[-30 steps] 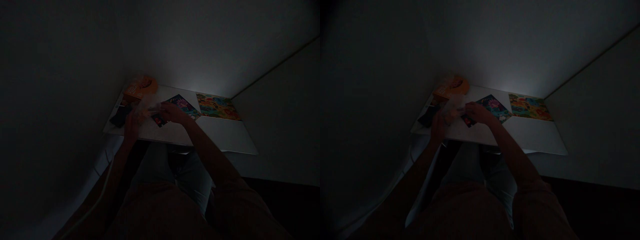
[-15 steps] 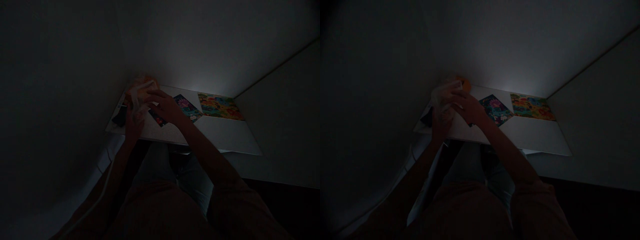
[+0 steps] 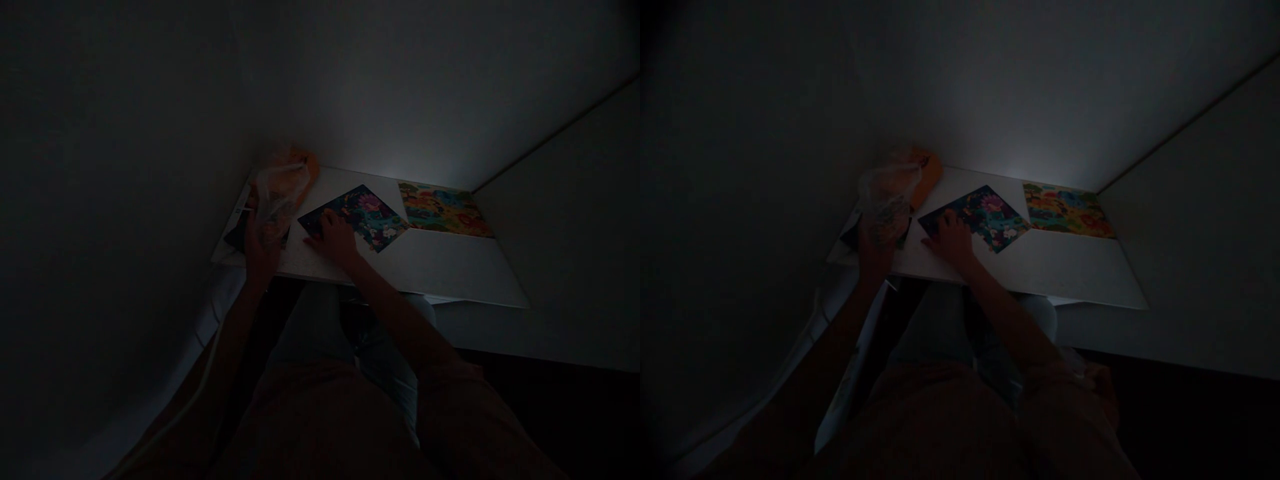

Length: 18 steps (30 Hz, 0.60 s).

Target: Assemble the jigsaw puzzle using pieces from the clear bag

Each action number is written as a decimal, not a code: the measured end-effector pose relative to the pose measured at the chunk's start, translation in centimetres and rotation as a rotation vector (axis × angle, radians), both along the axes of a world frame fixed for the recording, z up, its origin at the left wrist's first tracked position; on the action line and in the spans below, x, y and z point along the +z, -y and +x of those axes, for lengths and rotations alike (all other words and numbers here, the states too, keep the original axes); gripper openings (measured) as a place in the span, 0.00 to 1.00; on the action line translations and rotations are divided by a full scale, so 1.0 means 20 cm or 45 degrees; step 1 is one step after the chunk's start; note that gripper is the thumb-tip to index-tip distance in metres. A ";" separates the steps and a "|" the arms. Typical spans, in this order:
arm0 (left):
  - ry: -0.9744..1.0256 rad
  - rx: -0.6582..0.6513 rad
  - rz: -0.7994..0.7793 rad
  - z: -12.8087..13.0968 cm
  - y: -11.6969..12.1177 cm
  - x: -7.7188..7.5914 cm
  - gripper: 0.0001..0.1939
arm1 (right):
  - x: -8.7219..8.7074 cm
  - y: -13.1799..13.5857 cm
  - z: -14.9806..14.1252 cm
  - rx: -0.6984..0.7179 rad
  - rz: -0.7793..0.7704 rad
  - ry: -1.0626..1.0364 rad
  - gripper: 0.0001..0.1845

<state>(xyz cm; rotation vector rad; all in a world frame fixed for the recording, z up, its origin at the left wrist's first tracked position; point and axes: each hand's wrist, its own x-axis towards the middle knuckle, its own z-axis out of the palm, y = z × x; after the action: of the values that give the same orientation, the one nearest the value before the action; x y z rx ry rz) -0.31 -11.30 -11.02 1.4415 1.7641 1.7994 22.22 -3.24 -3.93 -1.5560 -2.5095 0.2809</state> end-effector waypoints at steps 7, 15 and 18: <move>-0.068 0.004 -0.055 0.00 0.02 0.01 0.51 | 0.05 -0.05 -0.03 0.052 -0.008 0.172 0.29; -0.054 -0.031 -0.058 0.00 0.01 0.01 0.50 | 0.18 -0.07 -0.01 0.091 -0.005 0.265 0.28; -0.052 -0.030 -0.056 0.00 0.02 0.00 0.49 | 0.21 -0.10 0.03 0.122 -0.017 0.273 0.29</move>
<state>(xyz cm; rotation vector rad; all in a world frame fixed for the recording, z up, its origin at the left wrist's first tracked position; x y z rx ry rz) -0.36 -11.63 -11.07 1.4859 1.7877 1.7204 22.76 -1.23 0.24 -1.5488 -2.7549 0.1507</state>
